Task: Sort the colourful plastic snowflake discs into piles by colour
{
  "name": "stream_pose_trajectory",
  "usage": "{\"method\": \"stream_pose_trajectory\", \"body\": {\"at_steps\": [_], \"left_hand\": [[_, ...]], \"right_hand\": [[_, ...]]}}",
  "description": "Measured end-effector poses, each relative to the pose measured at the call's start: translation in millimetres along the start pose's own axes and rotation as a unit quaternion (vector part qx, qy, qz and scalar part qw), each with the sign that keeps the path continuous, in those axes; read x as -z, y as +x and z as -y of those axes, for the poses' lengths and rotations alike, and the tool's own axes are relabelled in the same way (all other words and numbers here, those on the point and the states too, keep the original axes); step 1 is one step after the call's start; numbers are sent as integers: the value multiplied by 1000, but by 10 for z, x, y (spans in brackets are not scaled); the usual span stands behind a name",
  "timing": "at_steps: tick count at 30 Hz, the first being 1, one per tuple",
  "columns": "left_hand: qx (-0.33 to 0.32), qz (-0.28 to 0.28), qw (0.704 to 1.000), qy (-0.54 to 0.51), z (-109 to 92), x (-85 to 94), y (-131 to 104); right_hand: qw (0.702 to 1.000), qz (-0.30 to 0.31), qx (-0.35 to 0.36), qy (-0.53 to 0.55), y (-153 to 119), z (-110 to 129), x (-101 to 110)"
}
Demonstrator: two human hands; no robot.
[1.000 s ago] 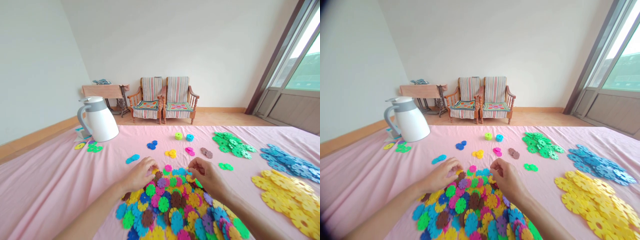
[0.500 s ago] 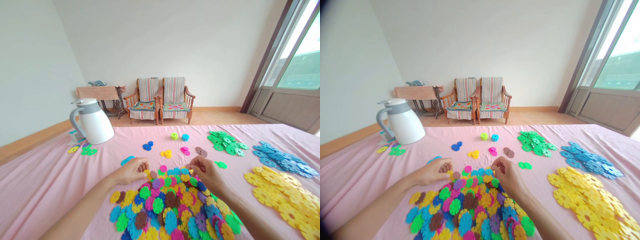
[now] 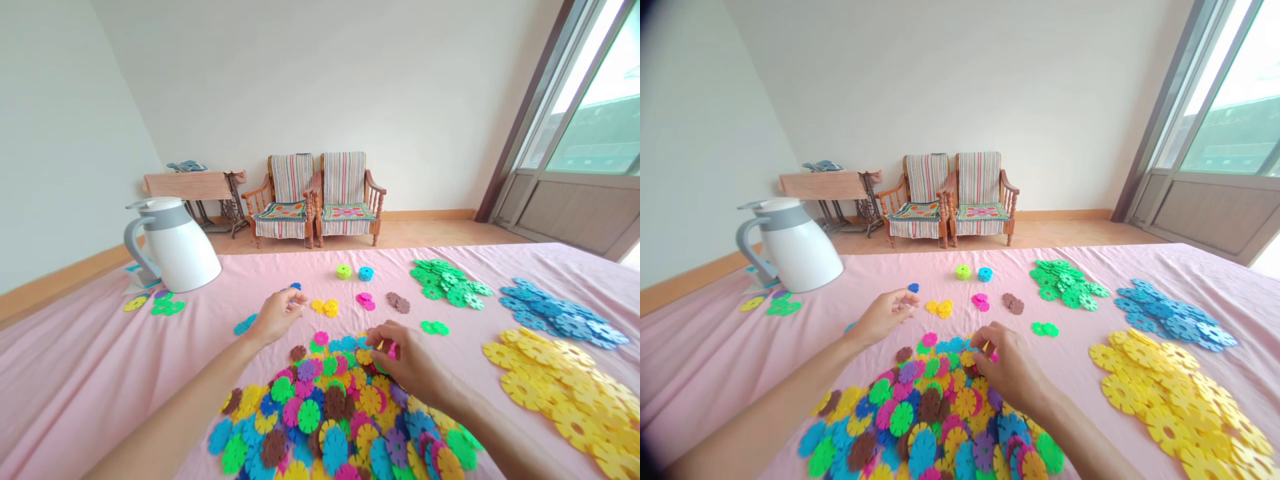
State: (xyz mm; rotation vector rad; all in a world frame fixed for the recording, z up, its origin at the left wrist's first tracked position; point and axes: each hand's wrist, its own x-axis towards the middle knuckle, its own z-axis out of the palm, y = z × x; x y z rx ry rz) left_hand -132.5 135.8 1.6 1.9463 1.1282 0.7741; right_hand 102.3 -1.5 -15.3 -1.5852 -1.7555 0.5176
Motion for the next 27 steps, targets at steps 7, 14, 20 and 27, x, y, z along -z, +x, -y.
{"method": "stream_pose_trajectory", "body": {"at_steps": [7,14,20,27], "left_hand": [[-19,31,987,156,-183,236,-579],[-5,25,938,345,-83,602,-1096],[40,48,927,369,123,717,-1361],[24,95,934,344,-87,439,-1316]], "right_hand": [[995,22,64,-70,-94,40,-66],[980,47,107,-159,-107,188,-7],[950,61,164,-260,-118,290,23],[980,-41,119,-155,-71,135,13]]}}
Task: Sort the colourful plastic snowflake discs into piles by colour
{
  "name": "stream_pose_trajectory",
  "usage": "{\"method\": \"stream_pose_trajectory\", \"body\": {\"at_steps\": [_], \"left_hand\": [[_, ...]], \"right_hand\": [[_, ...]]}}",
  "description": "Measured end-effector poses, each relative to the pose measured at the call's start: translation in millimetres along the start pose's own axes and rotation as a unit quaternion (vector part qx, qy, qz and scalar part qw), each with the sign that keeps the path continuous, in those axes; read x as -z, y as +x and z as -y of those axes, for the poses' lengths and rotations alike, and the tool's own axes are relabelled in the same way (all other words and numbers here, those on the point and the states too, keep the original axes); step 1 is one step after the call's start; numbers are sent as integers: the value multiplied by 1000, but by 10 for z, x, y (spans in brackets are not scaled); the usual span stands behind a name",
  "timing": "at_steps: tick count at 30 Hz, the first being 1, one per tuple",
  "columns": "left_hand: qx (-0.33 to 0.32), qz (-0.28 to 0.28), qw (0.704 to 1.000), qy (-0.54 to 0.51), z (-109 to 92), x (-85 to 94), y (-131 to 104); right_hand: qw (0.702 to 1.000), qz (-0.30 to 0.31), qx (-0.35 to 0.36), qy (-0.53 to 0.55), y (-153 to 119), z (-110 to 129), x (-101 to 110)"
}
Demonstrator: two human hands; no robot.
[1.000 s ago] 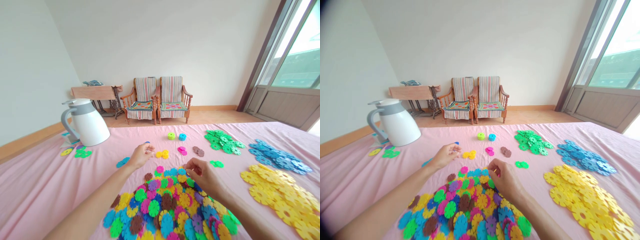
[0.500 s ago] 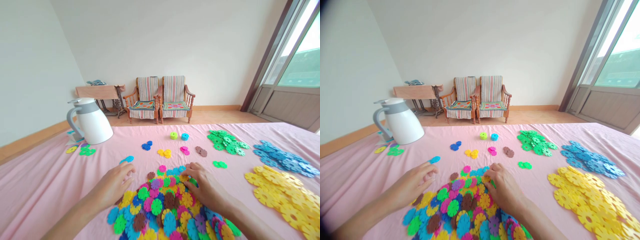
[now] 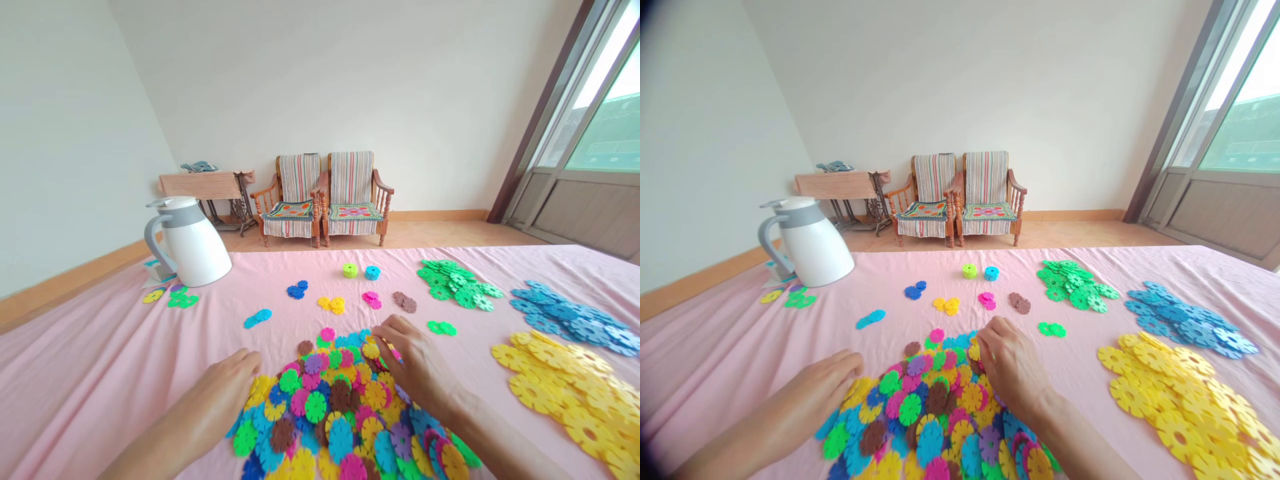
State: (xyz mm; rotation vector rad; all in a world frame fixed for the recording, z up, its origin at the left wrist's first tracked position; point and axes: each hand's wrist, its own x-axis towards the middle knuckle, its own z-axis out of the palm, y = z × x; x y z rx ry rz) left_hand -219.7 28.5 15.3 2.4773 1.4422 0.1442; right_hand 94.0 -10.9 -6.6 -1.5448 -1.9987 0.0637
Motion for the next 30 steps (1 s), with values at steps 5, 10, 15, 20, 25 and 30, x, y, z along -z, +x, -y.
{"method": "stream_pose_trajectory", "body": {"at_steps": [5,10,15,20,25,30], "left_hand": [[-49,10,992,-113,-335,66,130],[-44,-34,981,-188,-358,0,279],[-13,-148,963,-224,-174,-251,381],[-26,-162,965,-205,-126,-340,356],[-30,-151,969,-195,-169,-322,340],[-29,-131,972,-192,-164,-339,357]], "right_hand": [[997,-39,-53,37,9,-131,-64],[988,-42,-122,80,139,-176,-100],[982,18,-152,108,458,-102,-126],[980,32,-160,117,753,-75,-316],[979,40,-158,124,762,-93,-299],[982,125,-93,108,485,-47,-29]]}}
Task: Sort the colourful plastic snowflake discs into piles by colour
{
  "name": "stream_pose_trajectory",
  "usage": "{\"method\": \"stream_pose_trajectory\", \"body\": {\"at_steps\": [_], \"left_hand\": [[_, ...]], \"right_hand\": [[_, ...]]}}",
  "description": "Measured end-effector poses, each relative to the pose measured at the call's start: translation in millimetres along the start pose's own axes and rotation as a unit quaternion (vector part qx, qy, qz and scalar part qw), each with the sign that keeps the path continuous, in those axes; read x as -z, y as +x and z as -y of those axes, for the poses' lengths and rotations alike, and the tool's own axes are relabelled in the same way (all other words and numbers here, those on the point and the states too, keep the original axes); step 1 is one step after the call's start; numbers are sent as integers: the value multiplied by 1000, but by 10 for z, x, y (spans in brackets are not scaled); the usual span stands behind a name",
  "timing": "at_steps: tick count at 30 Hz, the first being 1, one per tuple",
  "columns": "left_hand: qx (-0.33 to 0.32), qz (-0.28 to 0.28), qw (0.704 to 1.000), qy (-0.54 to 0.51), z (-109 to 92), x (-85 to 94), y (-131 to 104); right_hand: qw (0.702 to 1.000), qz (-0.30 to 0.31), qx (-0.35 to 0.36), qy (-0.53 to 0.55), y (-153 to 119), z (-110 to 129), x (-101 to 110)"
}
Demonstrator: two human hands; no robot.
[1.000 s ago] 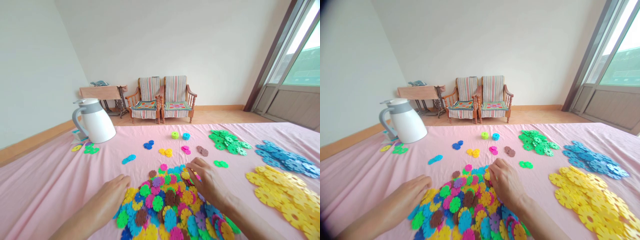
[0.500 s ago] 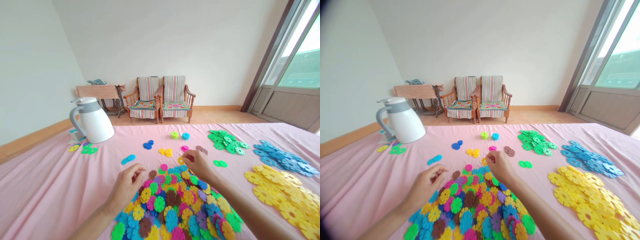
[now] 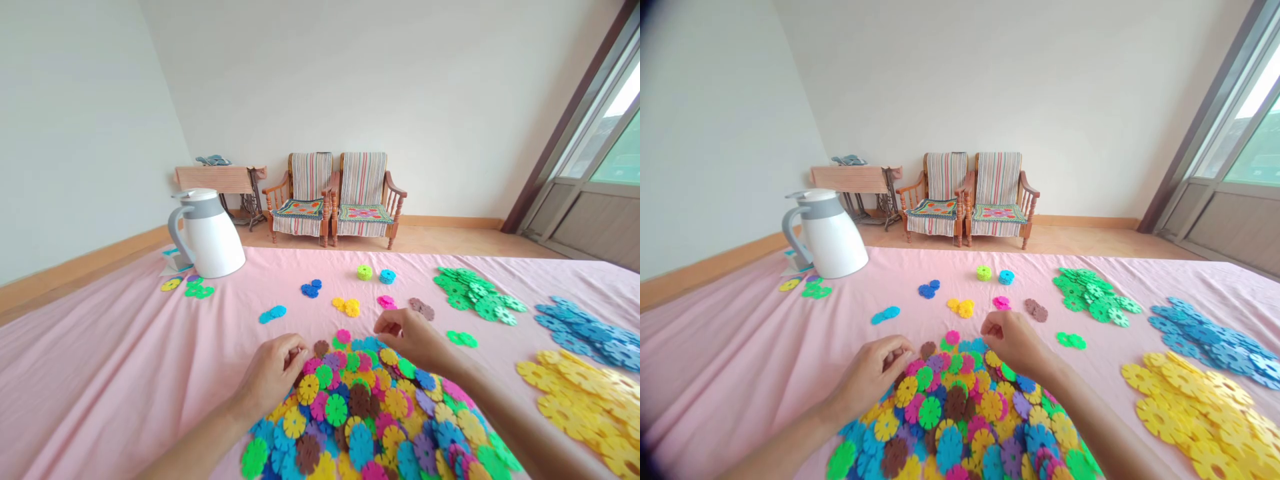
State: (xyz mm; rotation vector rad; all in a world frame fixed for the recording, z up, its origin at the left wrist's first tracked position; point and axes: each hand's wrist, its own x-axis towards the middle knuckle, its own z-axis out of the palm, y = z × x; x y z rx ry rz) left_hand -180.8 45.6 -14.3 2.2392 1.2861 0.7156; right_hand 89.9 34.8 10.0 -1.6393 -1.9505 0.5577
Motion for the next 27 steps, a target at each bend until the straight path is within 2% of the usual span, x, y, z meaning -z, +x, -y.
{"method": "stream_pose_trajectory", "body": {"at_steps": [3,7,16,23,27], "left_hand": [[0,5,1000,8,21,-6,3],[-4,4,1000,12,30,-8,1],[-4,2,1000,17,18,7,-6],[-8,4,1000,13,3,13,1],[-7,6,1000,19,0,15,-1]], "right_hand": [[998,35,24,-55,-185,-25,29],[993,19,54,-102,-291,-58,-22],[984,17,25,-178,-343,81,-44],[984,5,29,-176,-339,76,-70],[988,-45,37,-146,-231,93,-46]]}}
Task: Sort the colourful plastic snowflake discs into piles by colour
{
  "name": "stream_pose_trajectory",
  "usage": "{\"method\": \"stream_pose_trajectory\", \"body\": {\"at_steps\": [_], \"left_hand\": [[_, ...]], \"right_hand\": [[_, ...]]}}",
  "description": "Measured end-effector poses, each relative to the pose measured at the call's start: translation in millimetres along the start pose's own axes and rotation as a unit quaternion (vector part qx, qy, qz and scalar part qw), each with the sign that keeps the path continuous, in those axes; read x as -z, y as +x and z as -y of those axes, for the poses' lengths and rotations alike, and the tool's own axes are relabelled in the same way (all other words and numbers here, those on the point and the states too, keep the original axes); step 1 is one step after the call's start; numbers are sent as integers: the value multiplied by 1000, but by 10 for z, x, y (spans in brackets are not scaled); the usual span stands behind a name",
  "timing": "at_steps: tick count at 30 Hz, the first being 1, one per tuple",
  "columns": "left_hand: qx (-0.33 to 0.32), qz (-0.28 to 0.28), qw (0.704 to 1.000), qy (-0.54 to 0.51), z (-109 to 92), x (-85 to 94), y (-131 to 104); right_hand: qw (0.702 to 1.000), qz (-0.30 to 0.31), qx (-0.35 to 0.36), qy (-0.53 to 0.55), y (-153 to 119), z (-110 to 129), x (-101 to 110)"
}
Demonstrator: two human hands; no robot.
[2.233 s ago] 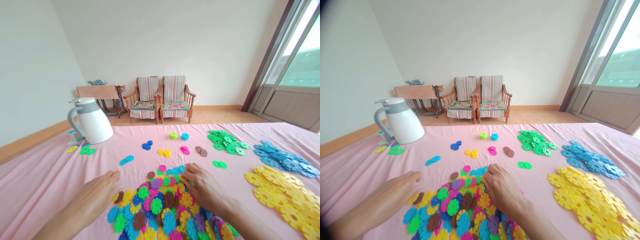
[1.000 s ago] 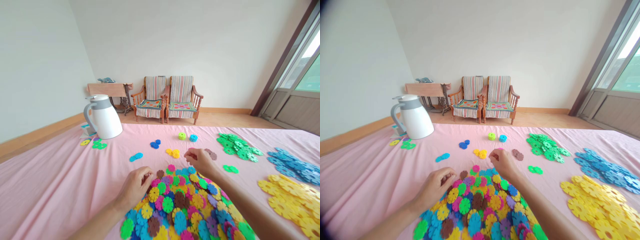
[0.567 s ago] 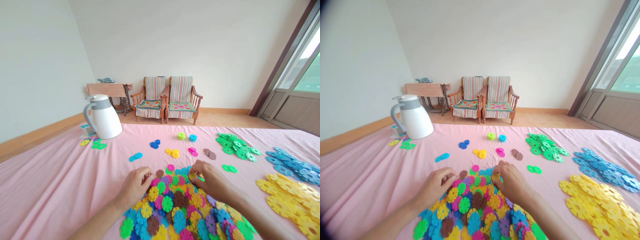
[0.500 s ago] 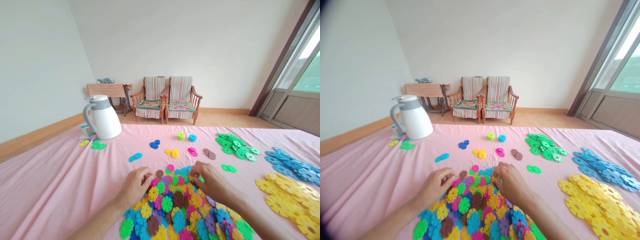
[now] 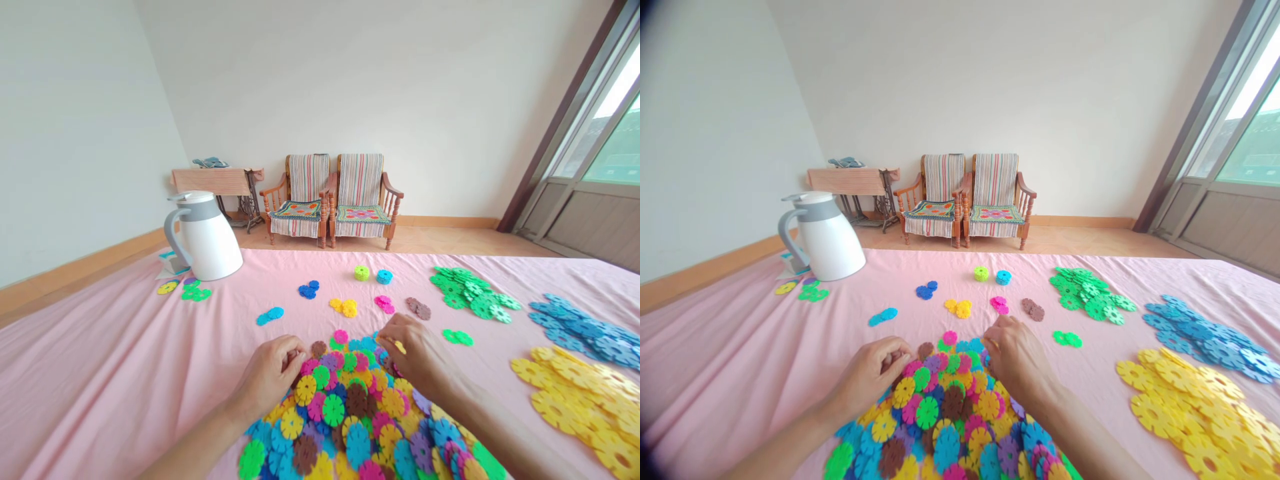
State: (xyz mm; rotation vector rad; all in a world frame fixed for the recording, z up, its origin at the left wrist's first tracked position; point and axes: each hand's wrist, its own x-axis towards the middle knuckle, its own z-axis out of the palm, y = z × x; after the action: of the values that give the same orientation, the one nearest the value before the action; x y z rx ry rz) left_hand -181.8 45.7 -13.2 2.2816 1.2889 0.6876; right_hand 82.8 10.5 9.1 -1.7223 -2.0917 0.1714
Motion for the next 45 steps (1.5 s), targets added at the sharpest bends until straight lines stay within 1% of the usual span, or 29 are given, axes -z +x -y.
{"method": "stream_pose_trajectory", "body": {"at_steps": [2,6,9,11,14,17,21,23,25,28,33,35,37,40,45], "left_hand": [[-3,0,1000,2,2,1,-2],[-6,-1,1000,2,5,3,-1],[-8,0,1000,-3,6,6,-1],[-9,-2,1000,-3,7,7,-4],[-8,-4,1000,1,8,7,-8],[-11,-4,1000,-3,4,8,-9],[-19,-4,1000,-3,-6,12,-5],[-17,-4,1000,5,-8,12,-3],[-14,-1,1000,9,-7,10,-2],[-12,-1,1000,5,-3,3,-2],[-12,-4,1000,-4,3,-3,-1],[-13,-2,1000,-2,3,-1,0],[-14,-1,1000,2,1,2,1],[-14,-1,1000,0,-5,9,-1],[-13,2,1000,-10,-8,20,-8]], "right_hand": [[999,-19,-14,34,111,-1,-17],[992,-12,-60,107,408,-23,-153],[989,-17,-86,122,598,-58,-275],[986,-24,-104,126,658,-84,-307],[986,-30,-113,121,623,-127,-239],[989,-22,-99,105,473,-190,-76],[996,25,-68,50,230,-317,106],[996,52,-70,1,134,-371,133],[993,65,-90,-36,71,-403,121],[990,77,-105,-52,37,-415,83],[992,82,-91,-16,77,-441,108],[994,79,-75,29,120,-450,131],[989,75,-70,105,187,-435,126],[976,64,-85,188,331,-351,28],[976,29,-102,192,633,-158,-254]]}}
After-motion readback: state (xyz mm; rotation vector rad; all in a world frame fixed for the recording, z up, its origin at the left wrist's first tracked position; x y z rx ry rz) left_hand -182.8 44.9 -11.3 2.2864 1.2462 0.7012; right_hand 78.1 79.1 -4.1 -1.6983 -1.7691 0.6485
